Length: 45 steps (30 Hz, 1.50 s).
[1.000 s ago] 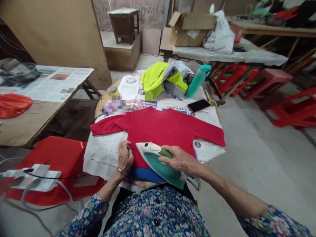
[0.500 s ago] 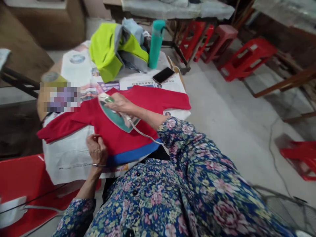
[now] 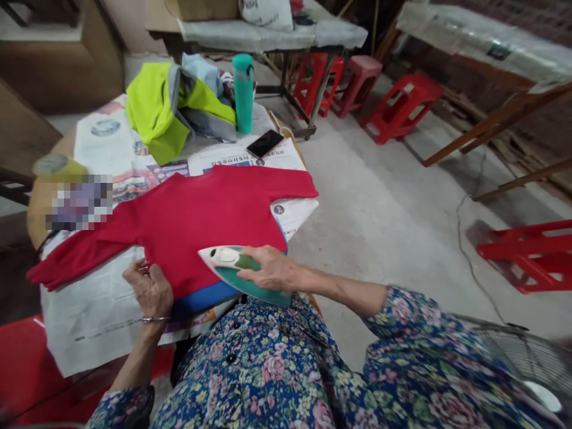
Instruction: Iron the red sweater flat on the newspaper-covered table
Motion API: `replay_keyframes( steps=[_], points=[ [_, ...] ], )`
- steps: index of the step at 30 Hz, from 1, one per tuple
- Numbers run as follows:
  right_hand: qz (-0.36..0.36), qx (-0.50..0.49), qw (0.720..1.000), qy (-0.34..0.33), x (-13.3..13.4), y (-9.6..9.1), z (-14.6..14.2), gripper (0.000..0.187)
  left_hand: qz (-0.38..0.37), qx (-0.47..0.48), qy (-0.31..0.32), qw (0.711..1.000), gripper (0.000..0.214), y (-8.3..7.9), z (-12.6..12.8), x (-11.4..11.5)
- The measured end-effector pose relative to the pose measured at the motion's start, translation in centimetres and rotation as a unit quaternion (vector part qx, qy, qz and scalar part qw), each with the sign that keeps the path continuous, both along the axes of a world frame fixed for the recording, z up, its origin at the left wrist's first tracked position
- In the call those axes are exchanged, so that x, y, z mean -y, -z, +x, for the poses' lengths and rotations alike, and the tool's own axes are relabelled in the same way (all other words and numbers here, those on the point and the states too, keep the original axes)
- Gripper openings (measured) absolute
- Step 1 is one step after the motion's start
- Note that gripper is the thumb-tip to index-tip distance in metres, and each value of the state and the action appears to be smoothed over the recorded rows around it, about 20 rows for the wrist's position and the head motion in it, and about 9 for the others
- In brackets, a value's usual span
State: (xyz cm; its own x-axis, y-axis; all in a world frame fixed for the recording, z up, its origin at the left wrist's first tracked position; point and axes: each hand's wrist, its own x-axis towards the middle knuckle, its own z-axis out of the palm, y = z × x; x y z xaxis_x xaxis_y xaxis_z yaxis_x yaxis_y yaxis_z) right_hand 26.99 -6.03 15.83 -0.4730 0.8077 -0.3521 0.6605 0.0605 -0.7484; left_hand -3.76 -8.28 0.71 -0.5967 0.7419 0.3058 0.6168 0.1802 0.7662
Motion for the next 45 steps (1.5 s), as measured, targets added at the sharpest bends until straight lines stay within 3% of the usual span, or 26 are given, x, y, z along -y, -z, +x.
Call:
replay_keyframes(
  steps=[3, 7, 12, 16, 19, 23, 27, 30, 34, 37, 40, 43, 45],
  points=[
    [0.003, 0.010, 0.995, 0.101, -0.7, -0.2, 3.3, 0.023, -0.013, -0.047, 0.024, 0.999, 0.037, 0.1, 0.0, 0.1],
    [0.007, 0.018, 0.985, 0.173, -4.3, -0.9, 5.0, 0.012, -0.050, -0.106, 0.040, 0.992, 0.044, -0.1, 0.5, 0.3],
    [0.047, 0.012, 0.977, 0.208, -11.3, -1.4, 3.3, 0.033, -0.094, -0.140, 0.046, 0.985, 0.055, -0.4, 0.8, 0.7],
    [0.066, -0.019, 0.976, 0.208, -16.3, -1.2, 1.4, 0.031, -0.107, -0.153, 0.048, 0.981, 0.054, -0.6, 0.7, 0.7],
    [0.091, -0.045, 0.974, 0.203, -17.9, -1.0, 0.9, 0.029, -0.123, -0.173, 0.047, 0.976, 0.051, -0.6, 0.6, 0.6],
    [0.086, -0.004, 0.977, 0.195, -15.8, -1.3, 1.8, 0.031, -0.144, -0.193, 0.051, 0.969, 0.048, -0.8, 0.7, 0.5],
    [0.063, 0.044, 0.982, 0.176, -9.9, -1.4, 4.1, 0.025, -0.148, -0.200, 0.052, 0.967, 0.049, -0.9, 0.9, 0.6],
    [0.056, 0.040, 0.990, 0.120, -5.2, -0.9, 5.4, 0.012, -0.142, -0.203, 0.051, 0.967, 0.047, -1.0, 1.2, 0.7],
    [0.049, 0.030, 0.996, 0.063, -1.6, -0.4, 4.4, 0.029, -0.144, -0.201, 0.043, 0.968, 0.044, -1.0, 1.5, 0.7],
    [0.016, 0.023, 0.999, 0.038, -1.7, -0.7, 1.6, 0.030, -0.152, -0.201, 0.041, 0.967, 0.045, -1.0, 1.6, 0.8],
    [-0.018, -0.006, 0.999, 0.043, -3.5, -0.7, -1.8, 0.020, -0.149, -0.201, 0.047, 0.967, 0.045, -0.9, 1.7, 0.9],
    [-0.027, -0.068, 0.994, 0.086, -6.2, -0.4, -4.6, 0.012, -0.146, -0.203, 0.050, 0.967, 0.045, -0.7, 1.9, 1.1],
    [-0.033, -0.110, 0.983, 0.144, -8.1, -0.1, -5.9, 0.018, -0.146, -0.205, 0.052, 0.966, 0.047, -0.6, 2.0, 1.2]
  ],
)
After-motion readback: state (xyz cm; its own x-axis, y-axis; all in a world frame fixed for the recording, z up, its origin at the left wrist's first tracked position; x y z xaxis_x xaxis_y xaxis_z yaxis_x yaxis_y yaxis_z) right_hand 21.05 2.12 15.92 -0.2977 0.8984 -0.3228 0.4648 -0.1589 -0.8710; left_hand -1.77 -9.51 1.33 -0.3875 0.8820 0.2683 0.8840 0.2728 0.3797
